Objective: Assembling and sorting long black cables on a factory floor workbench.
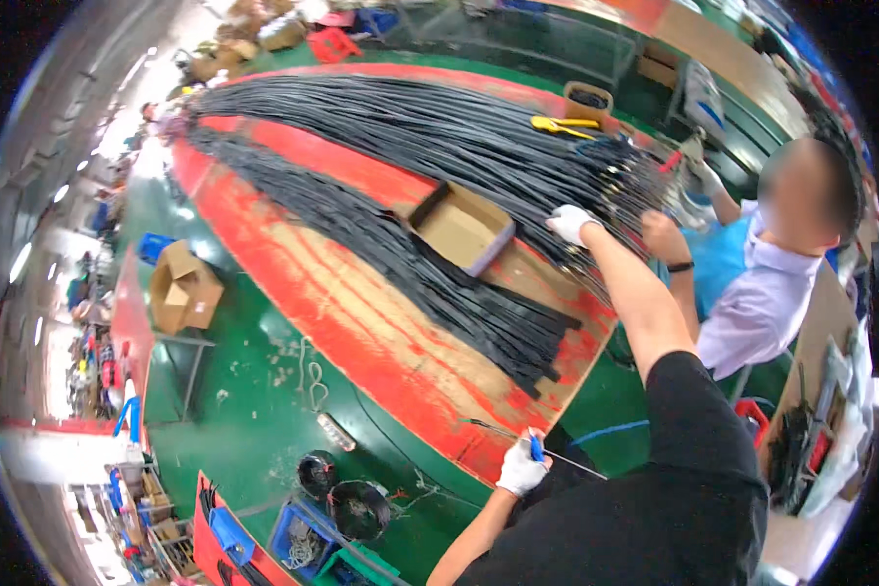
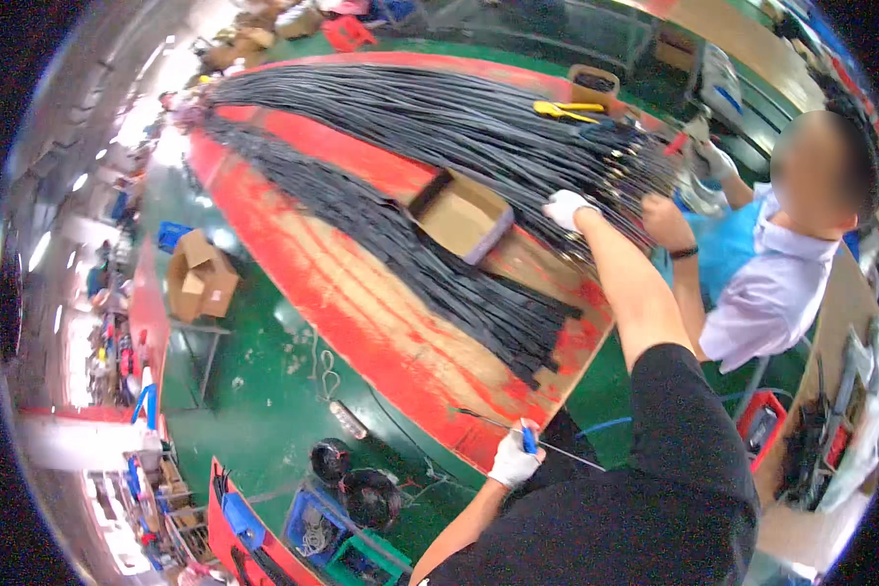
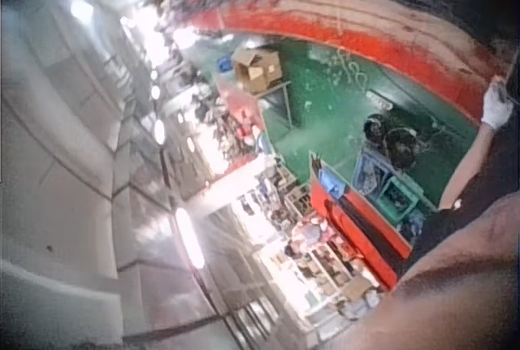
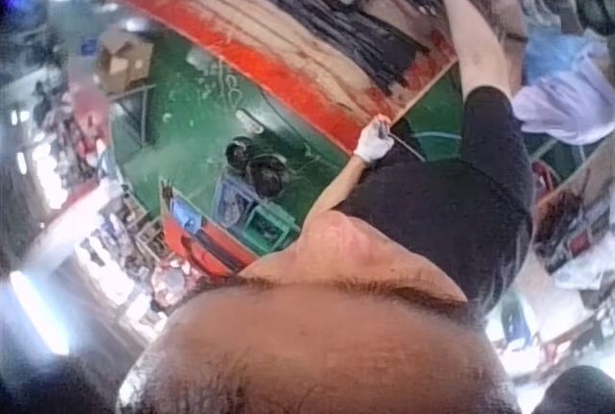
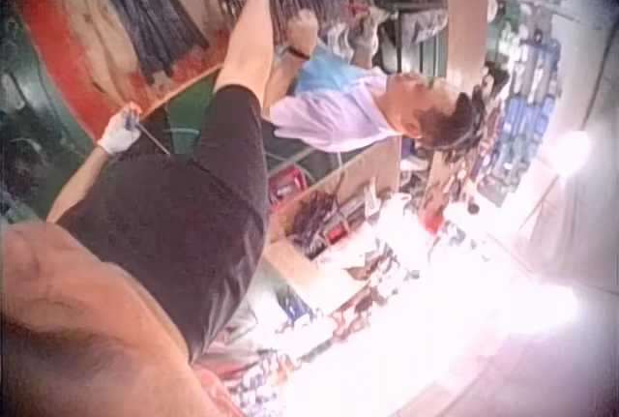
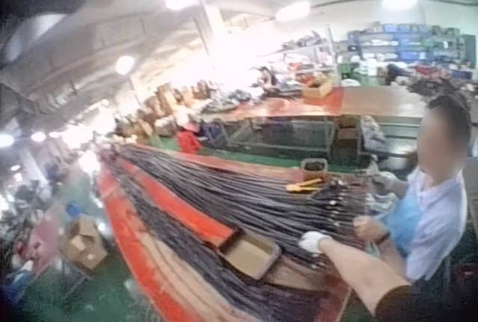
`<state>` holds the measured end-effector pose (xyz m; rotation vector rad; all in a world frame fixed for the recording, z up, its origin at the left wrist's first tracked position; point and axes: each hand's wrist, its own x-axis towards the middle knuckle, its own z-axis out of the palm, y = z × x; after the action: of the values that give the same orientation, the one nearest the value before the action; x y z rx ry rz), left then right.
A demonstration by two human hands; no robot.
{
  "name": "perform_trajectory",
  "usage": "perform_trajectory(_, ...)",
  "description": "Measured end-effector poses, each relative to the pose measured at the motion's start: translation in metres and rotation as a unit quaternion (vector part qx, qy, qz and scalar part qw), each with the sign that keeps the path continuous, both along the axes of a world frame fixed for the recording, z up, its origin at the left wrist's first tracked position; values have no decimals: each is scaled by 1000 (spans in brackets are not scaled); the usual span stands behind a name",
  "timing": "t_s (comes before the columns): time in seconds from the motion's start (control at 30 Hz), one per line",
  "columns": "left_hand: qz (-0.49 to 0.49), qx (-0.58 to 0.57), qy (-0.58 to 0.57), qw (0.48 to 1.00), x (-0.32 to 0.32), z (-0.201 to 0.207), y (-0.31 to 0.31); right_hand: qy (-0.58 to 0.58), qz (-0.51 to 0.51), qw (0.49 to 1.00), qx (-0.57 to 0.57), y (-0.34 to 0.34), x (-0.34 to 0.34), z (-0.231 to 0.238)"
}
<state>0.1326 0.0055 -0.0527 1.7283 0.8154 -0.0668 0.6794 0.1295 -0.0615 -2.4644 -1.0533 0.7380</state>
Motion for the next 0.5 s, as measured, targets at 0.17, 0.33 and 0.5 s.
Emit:
perform_trajectory(0.17, 16, 13, 24, 999, 15, 12, 3, 38, 71, 993, -85, 4, 1, -12)
perform_trajectory(0.33, 0, 8, 3, 1000, 24, 2, 8, -45, 57, 986, -153, -4, 13, -26)
perform_trajectory(0.5, 11, 11, 20, 1000, 25, 5, 9, -97, 56, 993, 29, 0, -140, 73)
